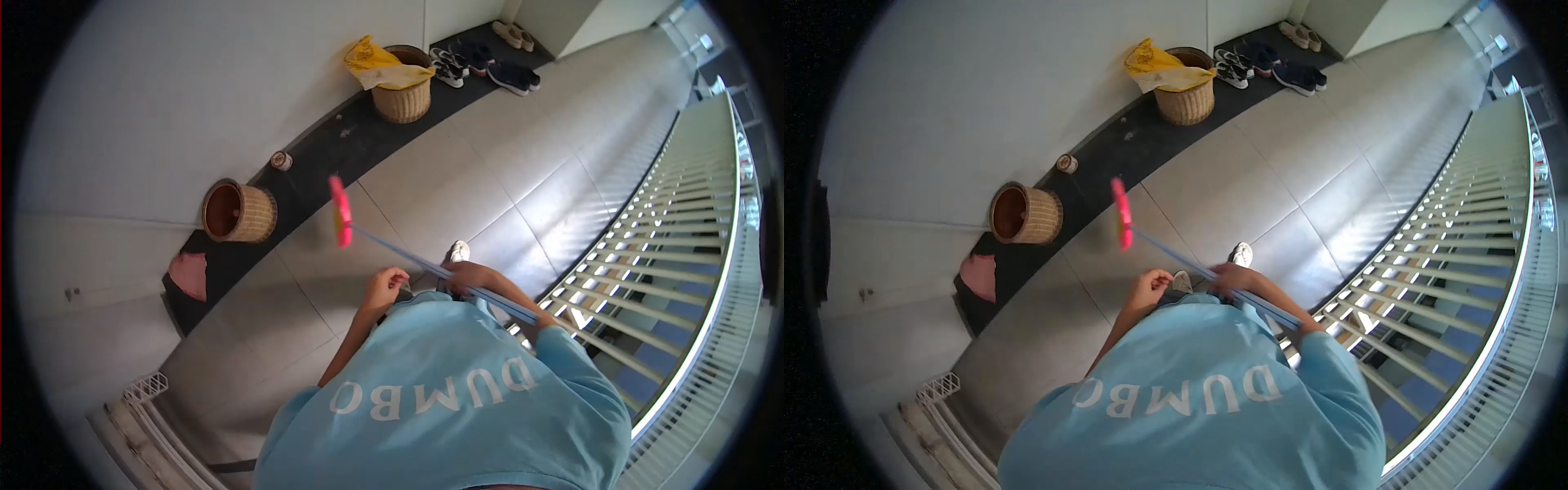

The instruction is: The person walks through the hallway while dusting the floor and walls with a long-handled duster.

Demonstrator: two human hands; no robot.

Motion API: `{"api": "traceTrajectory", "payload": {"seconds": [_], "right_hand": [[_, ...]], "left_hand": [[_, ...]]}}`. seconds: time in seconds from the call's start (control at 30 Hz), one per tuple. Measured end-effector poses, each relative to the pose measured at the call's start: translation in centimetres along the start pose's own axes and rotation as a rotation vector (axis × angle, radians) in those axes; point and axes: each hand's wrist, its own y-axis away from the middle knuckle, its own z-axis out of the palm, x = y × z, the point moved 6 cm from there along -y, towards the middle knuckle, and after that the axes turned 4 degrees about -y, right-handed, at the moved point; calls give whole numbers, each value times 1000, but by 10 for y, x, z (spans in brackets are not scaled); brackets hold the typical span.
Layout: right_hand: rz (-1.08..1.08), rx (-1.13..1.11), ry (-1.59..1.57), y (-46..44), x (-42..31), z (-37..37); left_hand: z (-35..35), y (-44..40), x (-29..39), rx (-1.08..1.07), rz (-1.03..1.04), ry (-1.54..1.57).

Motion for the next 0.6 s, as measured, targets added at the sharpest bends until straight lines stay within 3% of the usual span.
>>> {"api": "traceTrajectory", "payload": {"seconds": [0.03, 0.07, 0.13, 0.2, 0.27, 0.37, 0.43, 0.47, 0.53, 0.6], "right_hand": [[-81, -38, -68, -46, 12, -6], [-75, 33, 124, -68, -7, -9], [-156, -122, 188, -116, -24, -8], [-187, -108, 269, -137, -32, -20], [-77, -51, 202, -132, -6, -47], [-68, 110, 333, -80, 52, -125], [70, 285, 85, -1, 86, -177], [111, 259, -122, 35, 112, -200], [273, 457, -194, 107, 147, -245], [270, 605, -223, 156, 176, -290]], "left_hand": [[-2, -1, 0, 59, 2, -35], [-3, -3, 1, 105, 13, -73], [2, -8, 18, 148, -13, -64], [10, -20, 36, 172, -49, -61], [27, -33, 54, 152, -31, 9], [60, -56, 59, 58, -66, -26], [84, -70, 61, -6, -68, -52], [93, -76, 68, -11, -67, -53], [109, -98, 85, -70, -65, -109], [125, -122, 100, -80, 19, -130]]}}
